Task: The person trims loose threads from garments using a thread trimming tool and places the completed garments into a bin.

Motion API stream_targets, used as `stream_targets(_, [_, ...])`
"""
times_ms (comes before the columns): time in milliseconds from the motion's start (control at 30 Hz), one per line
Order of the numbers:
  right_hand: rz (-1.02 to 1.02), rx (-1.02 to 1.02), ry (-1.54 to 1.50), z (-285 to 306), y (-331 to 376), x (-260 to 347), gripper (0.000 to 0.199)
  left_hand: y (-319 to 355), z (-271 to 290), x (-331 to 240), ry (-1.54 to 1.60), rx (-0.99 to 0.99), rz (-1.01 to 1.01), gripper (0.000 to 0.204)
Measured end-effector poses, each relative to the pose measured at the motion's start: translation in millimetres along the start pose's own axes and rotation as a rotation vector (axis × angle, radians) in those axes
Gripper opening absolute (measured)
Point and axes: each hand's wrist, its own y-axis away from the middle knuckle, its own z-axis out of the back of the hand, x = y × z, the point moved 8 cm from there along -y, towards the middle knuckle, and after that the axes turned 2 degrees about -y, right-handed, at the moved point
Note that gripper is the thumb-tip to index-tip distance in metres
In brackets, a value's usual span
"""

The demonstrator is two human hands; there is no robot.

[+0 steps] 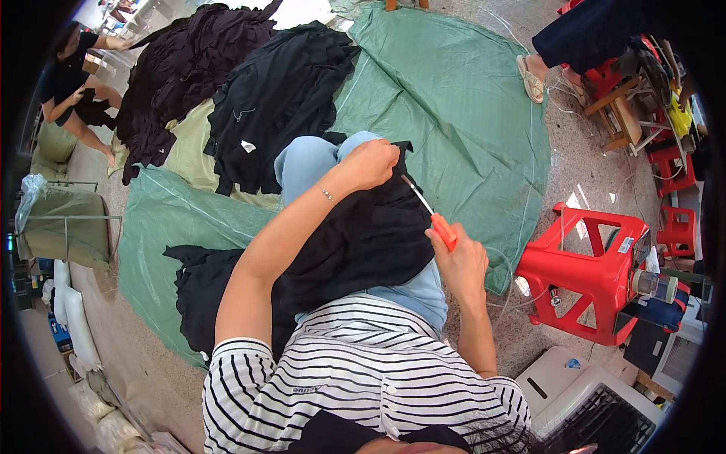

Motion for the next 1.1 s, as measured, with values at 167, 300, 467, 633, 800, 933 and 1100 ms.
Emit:
stream_targets(167, [-0.03,-0.032,0.001,12,12,-6,0.036,11,10,-17,0.173,0.044,0.049,0.014])
stream_targets(300, [-0.067,-0.066,-0.1,29,36,-20,0.032,32,3,-42,0.191,0.304,0.034,0.018])
stream_targets(467, [0.002,-0.019,-0.028,41,62,0,0.029,13,-20,-54,-0.278,0.517,-0.117,0.02])
stream_targets(633, [0.062,0.05,-0.006,29,74,17,0.031,-1,-33,-29,0.094,0.789,0.255,0.016])
stream_targets(800, [0.056,0.069,-0.006,18,70,16,0.033,2,-42,-8,0.217,0.785,0.378,0.015])
stream_targets(933, [0.081,0.058,0.007,16,65,17,0.036,4,-44,-4,0.243,0.767,0.391,0.017])
stream_targets(1100, [0.091,0.047,0.018,16,62,18,0.037,1,-44,-6,0.25,0.773,0.359,0.017])
